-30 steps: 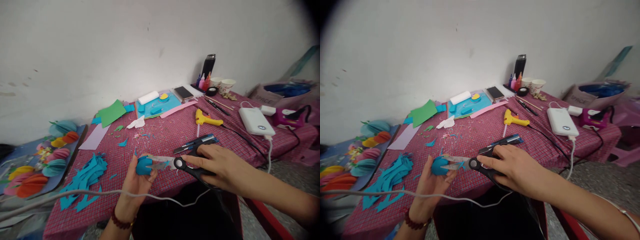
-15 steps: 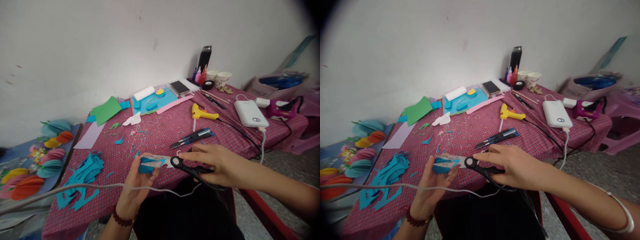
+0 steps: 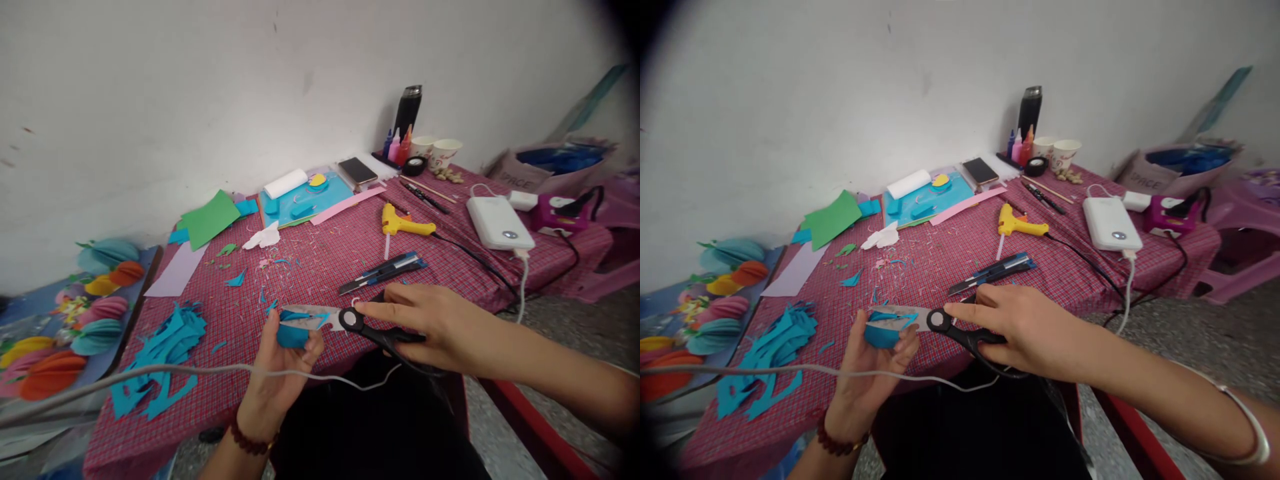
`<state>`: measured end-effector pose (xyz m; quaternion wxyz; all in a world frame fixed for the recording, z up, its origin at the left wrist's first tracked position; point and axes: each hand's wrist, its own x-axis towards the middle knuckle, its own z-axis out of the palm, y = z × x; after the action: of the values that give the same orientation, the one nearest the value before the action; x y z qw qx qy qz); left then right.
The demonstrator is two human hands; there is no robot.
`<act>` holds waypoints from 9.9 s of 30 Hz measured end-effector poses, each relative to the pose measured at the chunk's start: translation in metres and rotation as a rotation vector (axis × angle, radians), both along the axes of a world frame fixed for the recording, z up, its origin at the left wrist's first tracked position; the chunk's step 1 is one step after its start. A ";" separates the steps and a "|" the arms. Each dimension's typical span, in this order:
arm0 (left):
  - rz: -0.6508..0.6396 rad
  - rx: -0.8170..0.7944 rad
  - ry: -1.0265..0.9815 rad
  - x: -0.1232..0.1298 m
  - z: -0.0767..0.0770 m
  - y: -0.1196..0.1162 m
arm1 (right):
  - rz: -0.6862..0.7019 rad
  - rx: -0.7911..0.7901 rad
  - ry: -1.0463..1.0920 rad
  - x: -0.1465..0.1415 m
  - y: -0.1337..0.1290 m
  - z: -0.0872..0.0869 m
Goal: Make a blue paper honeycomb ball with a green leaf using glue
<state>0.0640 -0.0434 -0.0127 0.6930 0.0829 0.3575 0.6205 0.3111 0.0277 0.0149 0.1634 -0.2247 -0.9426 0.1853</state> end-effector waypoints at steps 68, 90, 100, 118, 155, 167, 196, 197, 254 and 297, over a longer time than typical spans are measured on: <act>-0.114 0.120 -0.016 0.008 0.003 -0.002 | -0.010 -0.046 0.076 0.009 0.003 -0.007; -0.204 0.009 0.278 -0.001 -0.002 -0.003 | 0.026 0.074 -0.080 0.025 0.012 0.016; -0.228 -0.048 0.221 0.001 -0.003 -0.003 | 0.044 0.083 -0.135 0.026 0.011 0.024; -0.303 -0.008 0.274 0.004 -0.006 -0.001 | 0.113 -0.114 -0.137 0.022 0.016 0.031; -0.293 0.109 0.257 -0.003 0.005 -0.005 | -0.289 0.013 -0.110 -0.005 0.059 0.002; -0.067 0.426 0.726 -0.031 0.002 -0.011 | -0.277 0.096 -0.083 -0.084 0.101 -0.037; 0.226 0.248 0.826 0.000 0.002 -0.012 | -0.133 0.253 0.781 -0.109 -0.020 -0.019; 0.238 0.226 0.754 0.002 0.001 -0.012 | -0.143 0.285 0.773 -0.110 -0.019 -0.021; 0.087 0.770 1.313 -0.017 0.000 -0.014 | -0.059 -1.586 0.799 -0.108 -0.015 -0.011; -0.155 0.425 0.293 -0.010 0.006 -0.006 | 0.039 -0.786 0.630 -0.085 0.003 0.001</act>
<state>0.0540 -0.0489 -0.0063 0.6463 0.3426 0.3080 0.6083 0.2264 0.0312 0.0161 0.3397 -0.1847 -0.7104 0.5880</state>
